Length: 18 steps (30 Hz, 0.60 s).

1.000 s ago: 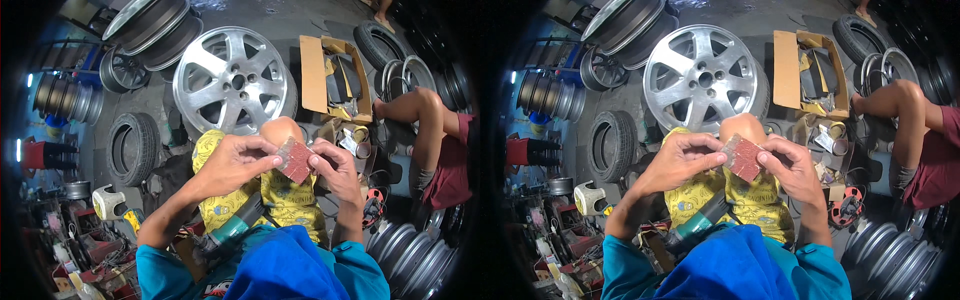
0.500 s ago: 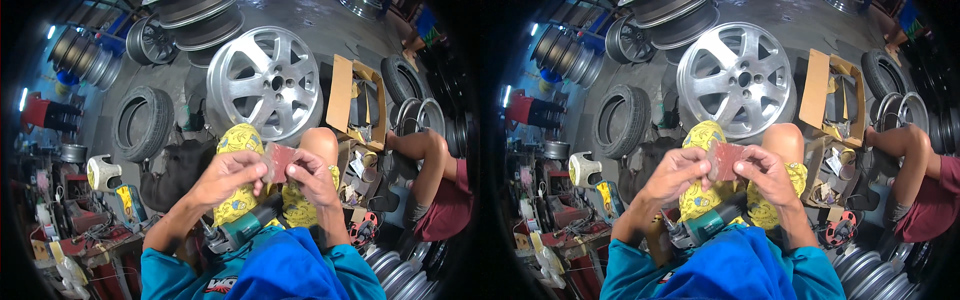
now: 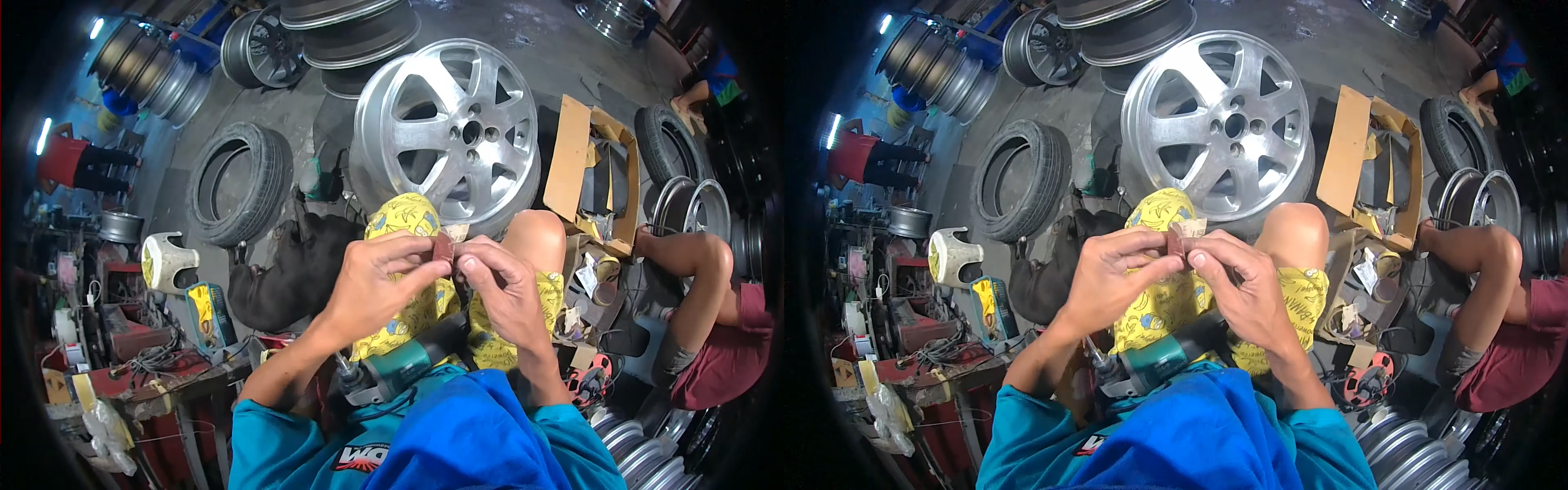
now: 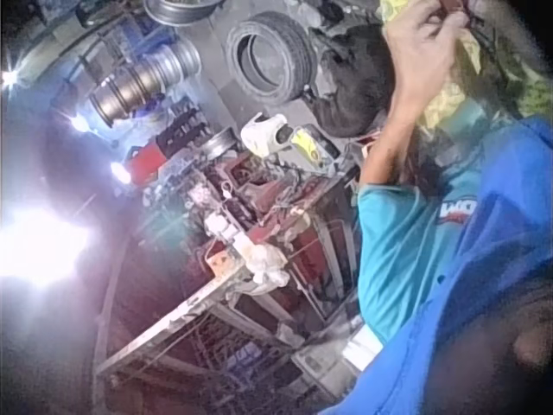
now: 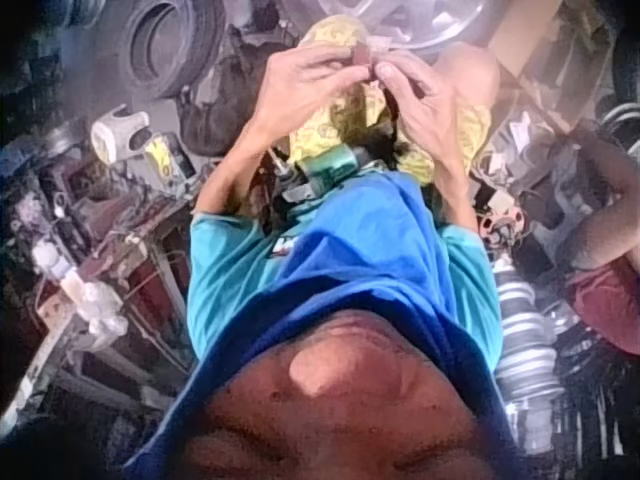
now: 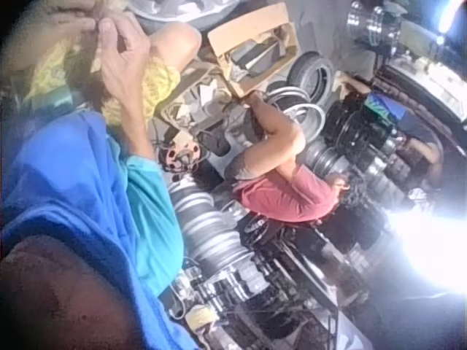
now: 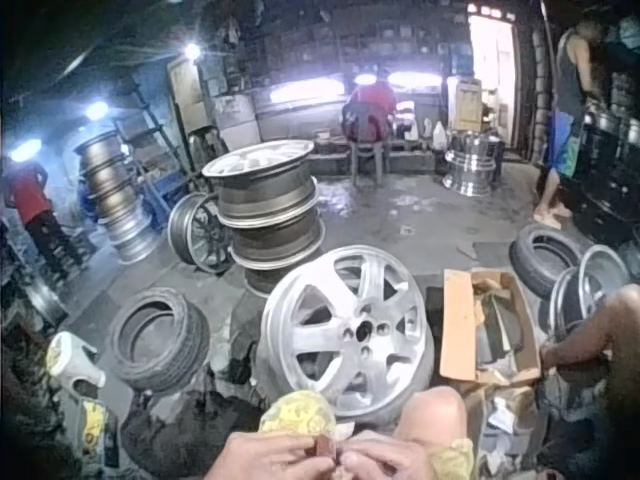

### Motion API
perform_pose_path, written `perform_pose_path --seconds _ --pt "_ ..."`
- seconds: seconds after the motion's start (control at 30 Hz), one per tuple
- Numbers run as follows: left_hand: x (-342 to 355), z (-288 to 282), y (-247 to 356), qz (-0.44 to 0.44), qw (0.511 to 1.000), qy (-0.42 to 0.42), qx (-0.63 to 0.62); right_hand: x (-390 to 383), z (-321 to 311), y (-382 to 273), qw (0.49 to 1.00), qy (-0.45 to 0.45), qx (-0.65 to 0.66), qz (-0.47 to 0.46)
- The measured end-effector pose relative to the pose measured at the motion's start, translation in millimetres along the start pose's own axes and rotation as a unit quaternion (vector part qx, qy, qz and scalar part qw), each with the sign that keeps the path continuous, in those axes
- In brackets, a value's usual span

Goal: The person applies yellow tape around the spindle of a green angle grinder and handles small pieces of material by hand while sitting on a workshop floor surrounded by tires and rims.

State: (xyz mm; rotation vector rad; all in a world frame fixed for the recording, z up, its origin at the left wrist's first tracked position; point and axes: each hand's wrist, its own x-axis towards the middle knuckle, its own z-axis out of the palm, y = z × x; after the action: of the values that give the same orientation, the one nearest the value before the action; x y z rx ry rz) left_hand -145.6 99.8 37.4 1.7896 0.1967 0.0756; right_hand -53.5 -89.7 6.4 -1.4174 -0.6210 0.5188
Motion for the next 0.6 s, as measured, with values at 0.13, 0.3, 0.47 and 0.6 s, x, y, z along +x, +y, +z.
perform_pose_path --seconds 0.13,0.3,0.47,0.6 --pt "-2 -18 -5 -0.133 0.967 -0.03 -0.217 0 4 -3 0.997 0.082 0.007 0.014" --pt "-8 -18 -4 -0.147 0.964 -0.061 -0.214 7 20 13 0.987 0.086 0.114 0.069" --pt "-14 -22 -14 -0.148 0.973 -0.013 -0.178 7 23 14 0.994 0.098 -0.015 0.043" --pt "-13 -24 -20 -0.082 0.995 0.013 -0.055 8 25 18 0.996 0.085 -0.005 0.028"
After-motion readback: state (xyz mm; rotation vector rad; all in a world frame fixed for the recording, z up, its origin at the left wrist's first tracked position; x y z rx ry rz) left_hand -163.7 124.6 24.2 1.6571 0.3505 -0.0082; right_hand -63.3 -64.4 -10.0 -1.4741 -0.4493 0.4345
